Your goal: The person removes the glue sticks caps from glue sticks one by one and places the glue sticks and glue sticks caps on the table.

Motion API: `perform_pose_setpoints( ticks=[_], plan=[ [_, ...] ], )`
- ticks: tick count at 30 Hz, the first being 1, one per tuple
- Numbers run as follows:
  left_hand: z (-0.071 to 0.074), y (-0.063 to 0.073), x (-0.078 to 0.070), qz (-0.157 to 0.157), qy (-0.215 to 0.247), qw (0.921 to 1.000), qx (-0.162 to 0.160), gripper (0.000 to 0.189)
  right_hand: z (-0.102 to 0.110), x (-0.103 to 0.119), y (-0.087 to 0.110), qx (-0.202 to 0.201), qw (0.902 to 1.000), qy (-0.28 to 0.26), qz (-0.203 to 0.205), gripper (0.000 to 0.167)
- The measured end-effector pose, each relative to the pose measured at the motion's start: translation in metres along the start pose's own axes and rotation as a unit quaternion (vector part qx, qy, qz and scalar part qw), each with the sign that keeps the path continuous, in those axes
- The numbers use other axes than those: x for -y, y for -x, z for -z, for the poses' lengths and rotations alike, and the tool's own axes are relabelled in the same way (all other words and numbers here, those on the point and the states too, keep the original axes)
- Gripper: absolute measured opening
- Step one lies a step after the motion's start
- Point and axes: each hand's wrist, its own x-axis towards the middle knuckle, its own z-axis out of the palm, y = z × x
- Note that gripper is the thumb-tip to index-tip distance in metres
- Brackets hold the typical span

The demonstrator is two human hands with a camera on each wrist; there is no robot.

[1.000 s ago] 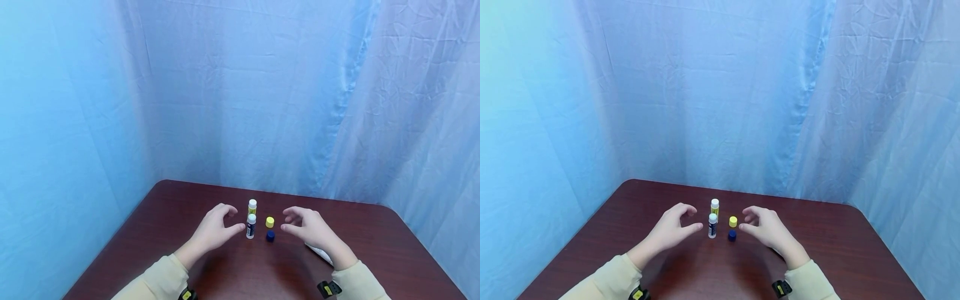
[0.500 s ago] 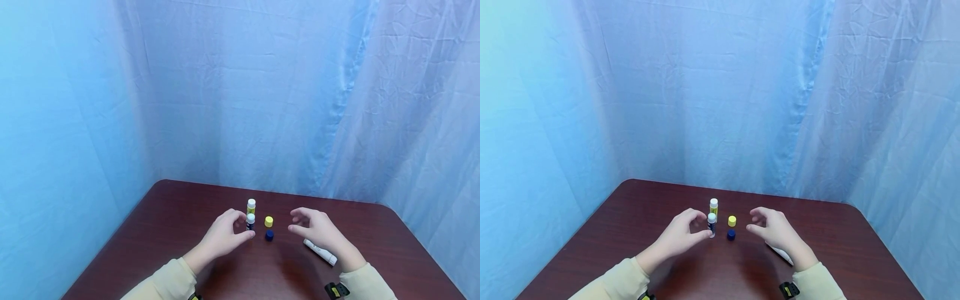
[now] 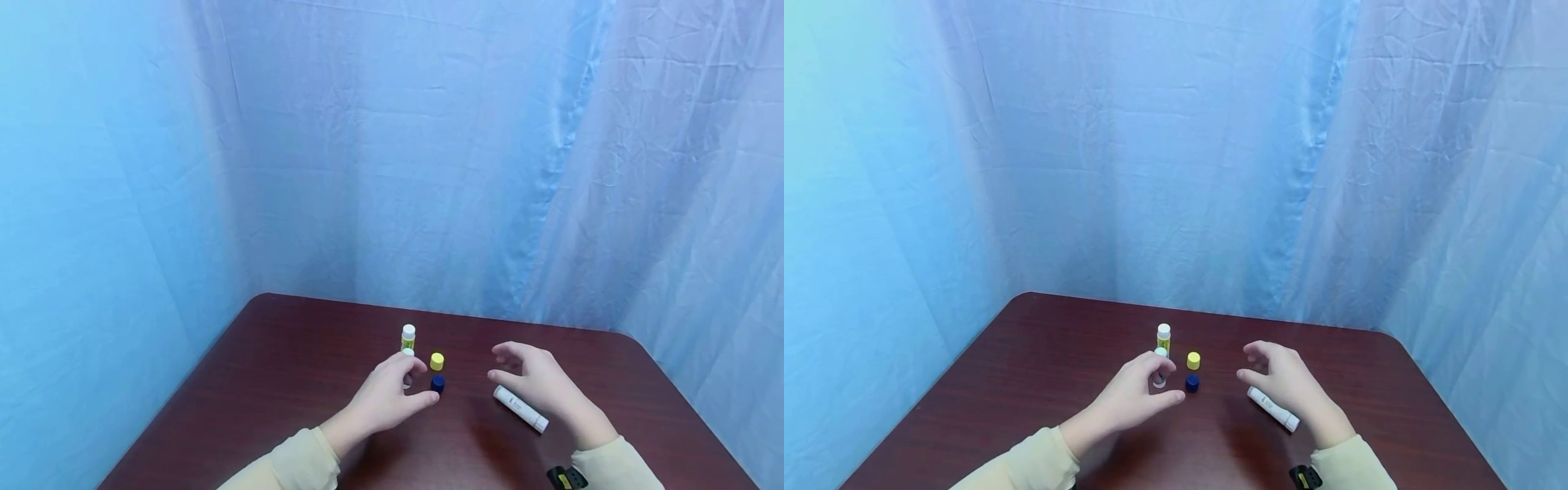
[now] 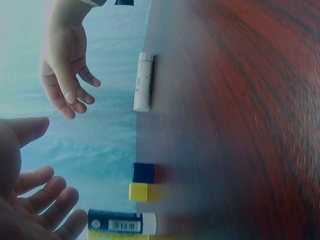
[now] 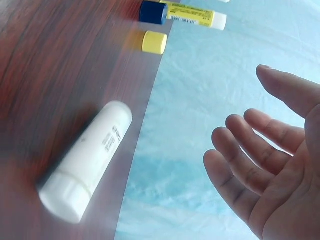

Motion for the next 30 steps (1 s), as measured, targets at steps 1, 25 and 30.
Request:
perform_pose_setpoints(
  ticks=[1, 25, 30],
  plan=[
    [-0.001, 0.0, -0.001, -0.001, 0.002, 1.0, 0.003, 0.036, 0.001, -0.001, 0.001, -0.001, 1.0, 0.005, 0.004, 0.044],
    [-0.033, -0.002, -0.009, -0.022, -0.032, 0.999, 0.023, 0.037, 0.014, -0.032, 0.017, -0.002, 0.9971, 0.074, 0.013, 0.049],
    [-0.04, -0.004, -0.009, -0.014, -0.026, 0.999, 0.033, 0.037, 0.01, -0.043, 0.018, 0.008, 0.9969, 0.078, 0.003, 0.049]
  ],
)
